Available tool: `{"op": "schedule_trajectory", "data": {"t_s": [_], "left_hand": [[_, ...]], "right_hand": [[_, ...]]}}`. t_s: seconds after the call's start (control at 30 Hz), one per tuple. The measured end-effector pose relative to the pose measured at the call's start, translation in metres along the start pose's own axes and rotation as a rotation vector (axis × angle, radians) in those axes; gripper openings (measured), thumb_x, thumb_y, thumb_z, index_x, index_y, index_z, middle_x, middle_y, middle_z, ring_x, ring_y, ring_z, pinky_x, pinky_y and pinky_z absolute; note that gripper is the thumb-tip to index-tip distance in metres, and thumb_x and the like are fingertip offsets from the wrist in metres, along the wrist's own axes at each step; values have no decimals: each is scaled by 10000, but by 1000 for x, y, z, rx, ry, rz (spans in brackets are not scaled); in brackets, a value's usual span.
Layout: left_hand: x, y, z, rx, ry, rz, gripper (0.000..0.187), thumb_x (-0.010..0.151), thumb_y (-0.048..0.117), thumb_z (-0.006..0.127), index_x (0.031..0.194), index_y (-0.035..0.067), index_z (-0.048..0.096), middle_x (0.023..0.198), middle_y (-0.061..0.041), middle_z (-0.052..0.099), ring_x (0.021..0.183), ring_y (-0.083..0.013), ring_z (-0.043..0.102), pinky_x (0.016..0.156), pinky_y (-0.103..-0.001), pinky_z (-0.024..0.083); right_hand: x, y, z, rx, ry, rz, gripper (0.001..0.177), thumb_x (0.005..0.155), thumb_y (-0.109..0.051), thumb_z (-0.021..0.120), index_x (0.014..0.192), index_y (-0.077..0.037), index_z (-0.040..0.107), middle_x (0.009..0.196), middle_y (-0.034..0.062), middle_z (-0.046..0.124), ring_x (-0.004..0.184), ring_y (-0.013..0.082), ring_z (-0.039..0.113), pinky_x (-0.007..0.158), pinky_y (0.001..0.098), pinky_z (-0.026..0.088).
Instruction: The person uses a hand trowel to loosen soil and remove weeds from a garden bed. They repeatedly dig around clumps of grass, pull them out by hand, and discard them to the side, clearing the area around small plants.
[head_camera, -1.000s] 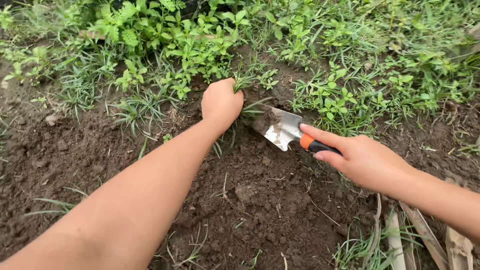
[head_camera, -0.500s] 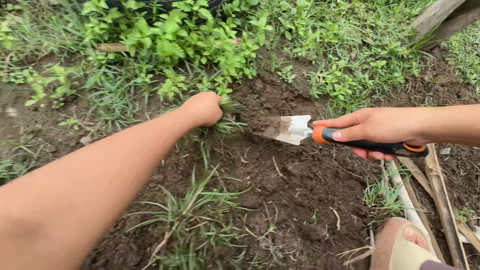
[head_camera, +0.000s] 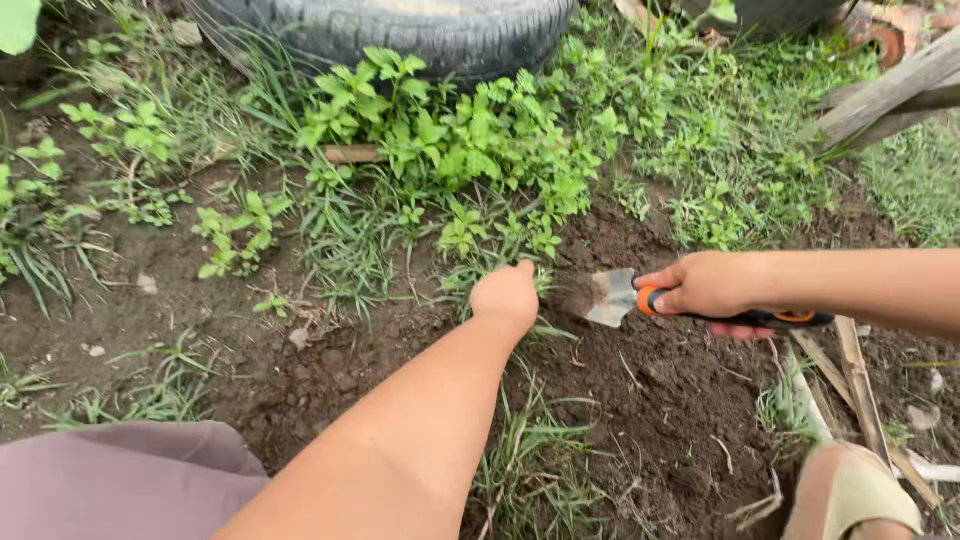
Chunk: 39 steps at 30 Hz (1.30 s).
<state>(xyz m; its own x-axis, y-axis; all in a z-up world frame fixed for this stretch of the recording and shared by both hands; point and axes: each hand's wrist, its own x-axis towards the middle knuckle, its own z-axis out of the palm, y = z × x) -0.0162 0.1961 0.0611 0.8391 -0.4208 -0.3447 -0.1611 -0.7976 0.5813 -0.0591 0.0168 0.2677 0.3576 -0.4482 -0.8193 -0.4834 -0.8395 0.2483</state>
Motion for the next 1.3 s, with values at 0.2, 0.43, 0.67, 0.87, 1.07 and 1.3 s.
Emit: {"op": "schedule_trajectory", "data": {"t_s": [0.2,0.43,0.67,0.87,1.07,1.3], "left_hand": [[5,-9,-6,-44,-71,17,358,889,85,596,1244,118,633,1170,-139,709,1101,-347,680,898,-482,556],[2,-1,11,-309,-53,-110,392,811,252,708,1190,166,760,1187,-149,740,1107,-332,689,986,-429,535],[-59,-33,24,-271,123,-228,430,777,441,773,1060,117,789,1030,-128,788,975,-299,758,873,-433,584],[-95,-59,-9,-263,432,-480,383,756,288,695,1109,161,772,1027,-173,754,979,-356,711,865,-473,547],[-78,-29,-19,82,348,-440,528,743,513,811,1001,56,753,992,-184,741,925,-364,728,814,-482,573],[-46,-19,-4,199,434,-390,328,850,383,762,957,74,765,971,-163,753,902,-356,735,775,-473,587]], "right_hand": [[7,8,-17,-55,-48,-21,602,1052,-410,513,1572,-622,296,640,70,558,436,174,528,418,349,495],[41,55,-14,5,-139,-115,551,1071,-454,500,1564,-608,308,647,47,554,450,157,575,436,317,528],[122,131,11,96,-4,-159,424,1037,-434,541,1440,-306,553,611,92,505,426,206,498,402,357,421],[216,204,41,229,79,-615,449,1013,-371,623,1449,-266,654,622,104,573,469,167,538,406,355,514],[214,220,42,228,76,-299,430,1053,-382,561,1471,-327,646,660,137,556,510,224,503,446,356,443],[108,38,61,97,66,-504,459,999,-486,548,1449,-400,580,630,56,555,490,154,519,469,331,457]]}}
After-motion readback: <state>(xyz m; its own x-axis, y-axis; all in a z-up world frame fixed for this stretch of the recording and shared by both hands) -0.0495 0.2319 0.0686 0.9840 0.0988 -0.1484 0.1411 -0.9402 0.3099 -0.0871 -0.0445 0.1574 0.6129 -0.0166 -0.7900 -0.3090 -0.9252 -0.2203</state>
